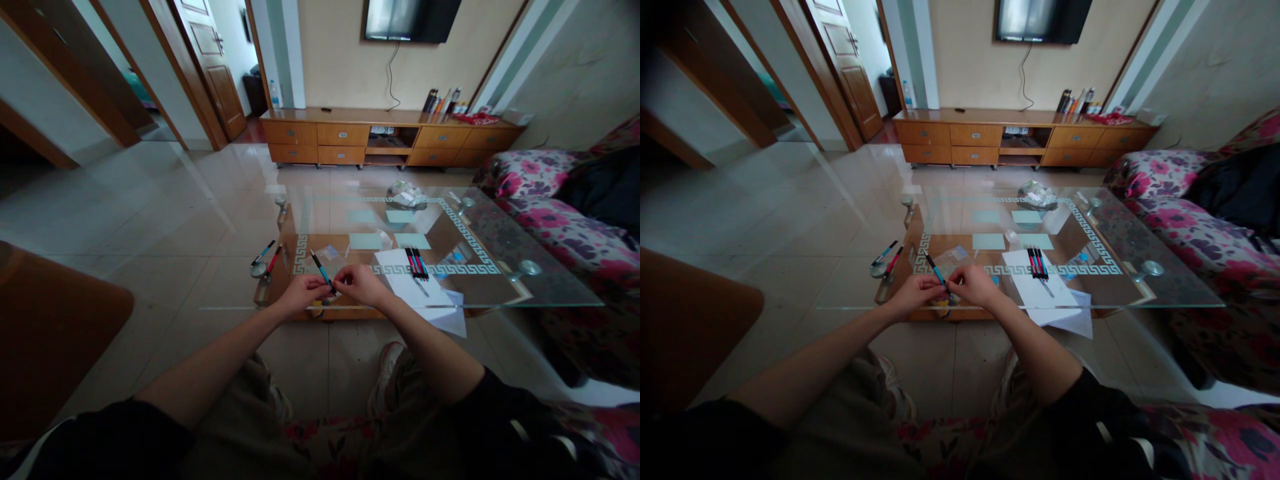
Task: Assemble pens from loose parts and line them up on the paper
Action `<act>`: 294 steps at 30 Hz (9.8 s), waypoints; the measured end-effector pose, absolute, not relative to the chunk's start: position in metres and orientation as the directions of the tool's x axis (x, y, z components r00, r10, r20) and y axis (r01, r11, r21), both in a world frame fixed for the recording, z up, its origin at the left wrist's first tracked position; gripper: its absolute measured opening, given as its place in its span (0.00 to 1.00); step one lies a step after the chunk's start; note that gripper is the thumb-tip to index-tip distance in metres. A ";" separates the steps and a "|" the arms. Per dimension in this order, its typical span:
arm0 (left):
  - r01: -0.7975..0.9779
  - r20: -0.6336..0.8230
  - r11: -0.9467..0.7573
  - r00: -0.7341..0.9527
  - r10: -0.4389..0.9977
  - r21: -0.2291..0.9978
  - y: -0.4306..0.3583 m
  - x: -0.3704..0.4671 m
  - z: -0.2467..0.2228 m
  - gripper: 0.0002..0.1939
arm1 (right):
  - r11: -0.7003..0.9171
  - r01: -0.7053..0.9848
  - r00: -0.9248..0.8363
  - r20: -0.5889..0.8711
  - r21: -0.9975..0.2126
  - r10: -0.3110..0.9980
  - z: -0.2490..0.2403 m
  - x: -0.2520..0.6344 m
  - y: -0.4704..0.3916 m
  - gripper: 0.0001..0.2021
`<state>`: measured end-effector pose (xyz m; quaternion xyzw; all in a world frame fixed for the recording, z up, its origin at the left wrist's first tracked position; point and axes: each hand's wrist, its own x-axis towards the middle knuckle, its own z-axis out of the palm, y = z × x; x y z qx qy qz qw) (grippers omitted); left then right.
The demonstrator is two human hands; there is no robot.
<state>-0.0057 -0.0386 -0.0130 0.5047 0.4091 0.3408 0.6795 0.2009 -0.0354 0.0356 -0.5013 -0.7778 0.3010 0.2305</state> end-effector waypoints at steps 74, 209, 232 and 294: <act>0.941 0.204 -0.085 0.017 0.979 0.329 0.032 -0.129 -0.044 0.08 | -0.165 0.956 0.141 -0.114 -0.241 0.983 0.036 0.294 -0.014 0.17; 0.652 0.307 -0.688 0.616 0.725 0.318 -0.020 -0.030 -0.010 0.16 | -0.177 0.339 -0.243 -0.268 -0.924 0.932 -0.004 0.217 -0.017 0.21; 0.664 0.248 -0.676 0.630 0.736 0.320 -0.020 -0.032 -0.011 0.17 | -0.182 0.116 -0.095 -0.194 -0.976 0.976 -0.003 0.215 -0.013 0.12; 0.670 0.247 -0.403 0.321 0.914 0.624 -0.027 -0.005 -0.038 0.28 | 0.109 0.930 -0.047 0.181 -0.351 0.982 -0.041 0.149 -0.070 0.09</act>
